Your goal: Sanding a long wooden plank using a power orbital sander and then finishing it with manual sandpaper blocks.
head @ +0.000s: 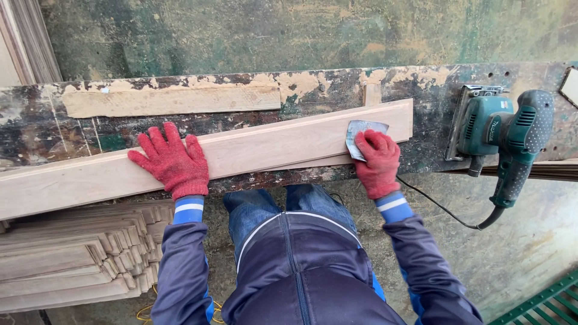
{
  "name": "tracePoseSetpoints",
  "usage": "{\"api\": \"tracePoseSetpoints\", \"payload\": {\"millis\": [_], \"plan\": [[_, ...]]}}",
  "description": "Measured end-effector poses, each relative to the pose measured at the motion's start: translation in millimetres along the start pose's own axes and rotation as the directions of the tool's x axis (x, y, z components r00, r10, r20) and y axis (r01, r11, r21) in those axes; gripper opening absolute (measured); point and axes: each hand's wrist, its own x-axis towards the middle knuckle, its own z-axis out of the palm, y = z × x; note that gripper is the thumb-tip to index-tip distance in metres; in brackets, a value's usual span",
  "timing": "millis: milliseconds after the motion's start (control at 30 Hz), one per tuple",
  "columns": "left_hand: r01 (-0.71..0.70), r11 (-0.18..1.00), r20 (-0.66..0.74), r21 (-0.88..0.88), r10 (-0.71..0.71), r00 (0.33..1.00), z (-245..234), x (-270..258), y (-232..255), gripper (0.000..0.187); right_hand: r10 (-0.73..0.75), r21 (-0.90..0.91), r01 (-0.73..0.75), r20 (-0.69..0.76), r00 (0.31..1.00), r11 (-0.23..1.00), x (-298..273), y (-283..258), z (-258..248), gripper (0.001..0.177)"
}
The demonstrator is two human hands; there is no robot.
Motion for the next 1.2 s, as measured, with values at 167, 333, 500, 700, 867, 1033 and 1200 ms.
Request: {"api": "tracePoseSetpoints", "payload": {"millis": [167,333,500,700,867,1033,1200], "plan": [[0.001,1.000,0.010,-0.009,-0.001,1.000,0,1,1,0.058,0.031,0.021,-0.029,-0.062,0.998,0.999,6,-89,30,0.059],[0.010,0.999,0.022,-0.035,-0.009,1.000,-3,2,2,0.058,-0.048,-0.225,0.049,0.011,0.999,0.973,-25,-2,38,0.070],[0.014,1.000,0.022,-0.024,-0.013,1.000,-2,0,1,0.058,0.169,-0.326,-0.169,-0.030,0.985,0.930,-17,-36,36,0.050],[-0.002,0.999,0.004,-0.037,0.002,1.000,-2,1,0,0.057,-0.067,-0.175,0.078,0.066,0.996,0.981,-15,-42,33,0.071],[-0.019,0.999,-0.029,-0.032,0.018,0.999,-2,1,1,0.056,0.248,-0.382,-0.266,-0.096,0.964,0.885,-16,-8,34,0.040],[-0.020,1.000,-0.048,-0.007,0.020,0.999,4,-4,-2,0.056,0.065,-0.193,-0.058,0.029,0.997,0.980,-14,-77,36,0.034],[-0.025,1.000,-0.052,-0.016,0.024,0.998,3,-1,-3,0.056,0.058,-0.367,-0.087,-0.090,0.994,0.926,-13,-13,38,0.036]]}}
